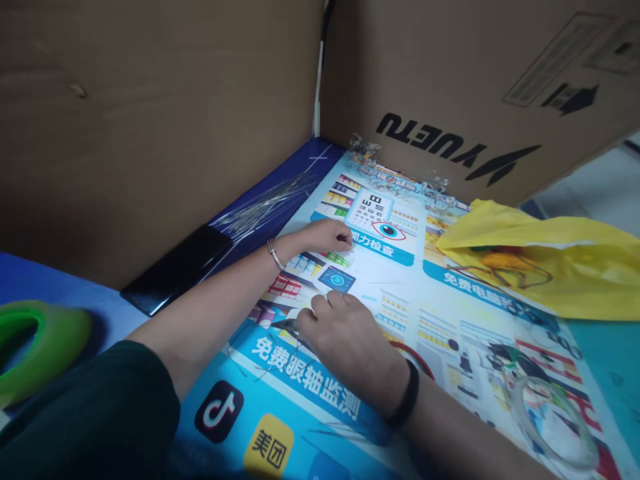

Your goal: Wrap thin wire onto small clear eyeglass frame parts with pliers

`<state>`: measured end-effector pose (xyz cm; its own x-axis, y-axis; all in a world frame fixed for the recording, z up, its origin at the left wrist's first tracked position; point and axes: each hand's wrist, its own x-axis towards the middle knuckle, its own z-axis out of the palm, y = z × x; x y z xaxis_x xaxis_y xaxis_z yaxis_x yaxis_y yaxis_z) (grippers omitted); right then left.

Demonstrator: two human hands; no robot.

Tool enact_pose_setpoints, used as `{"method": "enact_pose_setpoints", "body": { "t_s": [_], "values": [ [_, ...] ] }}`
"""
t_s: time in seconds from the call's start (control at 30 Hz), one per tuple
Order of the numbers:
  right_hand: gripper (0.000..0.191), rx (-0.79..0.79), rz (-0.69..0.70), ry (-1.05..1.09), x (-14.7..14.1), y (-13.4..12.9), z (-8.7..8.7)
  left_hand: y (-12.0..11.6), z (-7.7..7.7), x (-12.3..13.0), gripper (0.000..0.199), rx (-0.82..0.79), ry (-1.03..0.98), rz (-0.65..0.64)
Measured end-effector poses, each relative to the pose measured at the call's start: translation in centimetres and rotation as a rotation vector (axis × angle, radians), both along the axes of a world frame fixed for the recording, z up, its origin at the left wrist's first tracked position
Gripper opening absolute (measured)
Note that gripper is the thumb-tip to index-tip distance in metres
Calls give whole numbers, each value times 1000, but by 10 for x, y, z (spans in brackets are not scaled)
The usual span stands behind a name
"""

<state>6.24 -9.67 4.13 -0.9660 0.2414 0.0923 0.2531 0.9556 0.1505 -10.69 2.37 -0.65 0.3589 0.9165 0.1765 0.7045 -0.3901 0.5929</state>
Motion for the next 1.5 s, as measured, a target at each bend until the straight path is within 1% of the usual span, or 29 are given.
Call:
{"method": "enact_pose_setpoints", "body": {
  "t_s": [0.1,0.23,0.33,0.4,0.5,0.67,0.9,1.1,1.27,1.4,1.5],
  "values": [
    [18,-58,-46,-17,10,7,6,2,-2,0,16,-13,-18,4],
    [21,-197,-153,-70,32,14,14,6,-7,-1,13,-33,-44,-4],
    [20,-286,-210,-114,43,13,14,7,-9,-2,12,-22,-55,-7],
    [22,-309,-217,-123,44,11,12,6,-9,-2,13,-10,-51,-2],
    [25,-305,-199,-128,38,7,9,4,-6,-1,15,-7,-23,19],
    [22,-269,-171,-145,29,1,9,2,-4,0,15,-25,-1,28],
    [29,-273,-125,-88,33,1,9,3,-7,0,14,-16,-18,29],
    [28,-311,-95,-95,33,-5,8,5,-8,-1,14,-14,-19,30],
    [34,-334,-110,-73,33,-8,9,3,-5,0,15,-19,-20,-2],
    [40,-291,-159,-13,39,-5,9,0,0,2,17,-44,0,-8],
    [44,-244,-188,56,43,-1,6,-1,3,5,19,-52,37,-35]
  ]
}}
